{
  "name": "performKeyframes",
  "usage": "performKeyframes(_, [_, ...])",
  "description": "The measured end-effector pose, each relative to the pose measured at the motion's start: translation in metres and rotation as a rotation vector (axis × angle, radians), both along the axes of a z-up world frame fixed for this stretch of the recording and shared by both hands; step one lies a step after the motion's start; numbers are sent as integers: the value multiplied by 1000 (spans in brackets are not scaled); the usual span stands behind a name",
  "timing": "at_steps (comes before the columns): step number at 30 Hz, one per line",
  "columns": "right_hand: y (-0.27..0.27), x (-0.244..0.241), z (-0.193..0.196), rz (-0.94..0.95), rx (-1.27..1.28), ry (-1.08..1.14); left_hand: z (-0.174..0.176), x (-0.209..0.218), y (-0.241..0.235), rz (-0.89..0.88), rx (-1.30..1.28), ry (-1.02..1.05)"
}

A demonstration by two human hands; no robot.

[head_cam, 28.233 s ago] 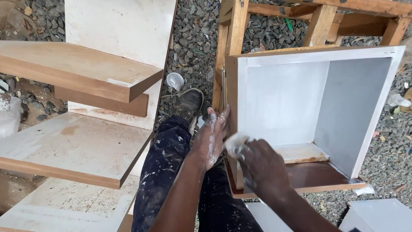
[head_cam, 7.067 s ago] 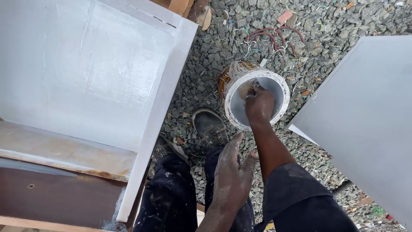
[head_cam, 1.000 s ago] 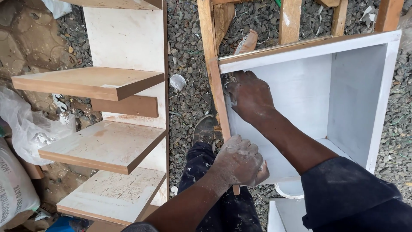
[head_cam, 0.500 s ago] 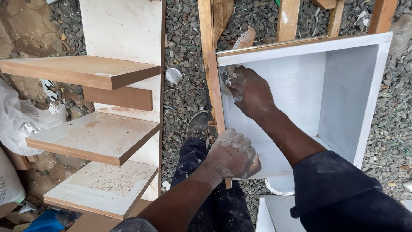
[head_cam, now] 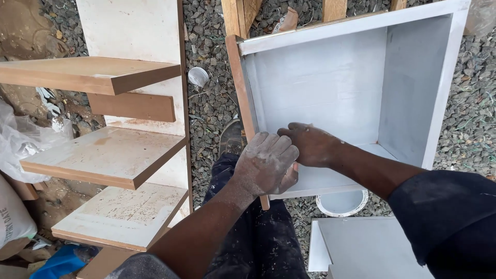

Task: The person paints the interior of a wooden drawer white using a cloth. They repeatedly dip the cloth into a bucket of white paint and apply it to the drawer's inner surfaces, including the bottom and side walls.

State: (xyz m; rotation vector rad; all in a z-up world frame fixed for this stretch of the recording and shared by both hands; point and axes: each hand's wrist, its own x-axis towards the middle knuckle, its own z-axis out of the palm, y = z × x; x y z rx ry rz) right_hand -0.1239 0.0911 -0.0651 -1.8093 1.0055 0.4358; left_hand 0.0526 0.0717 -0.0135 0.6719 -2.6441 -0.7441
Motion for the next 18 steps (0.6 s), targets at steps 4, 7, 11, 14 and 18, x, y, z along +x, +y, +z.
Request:
performKeyframes(4, [-4,-34,14,71,-210,164,2,-6,-4,-33,41,-23])
performKeyframes(7, [18,-34,33,-314,-153,138,7,1,-2,-34,71,-58])
performKeyframes(11, [86,-29,63,-1355,-440,-385,19,-11,-1,115,250,166])
performKeyframes(14, [158,-24,88,-1785,-345,-341,23,-31,72,328,496,348])
performKeyframes(18, [271,-3,79,-1930,-537,-154,28,-38,190,199,711,276])
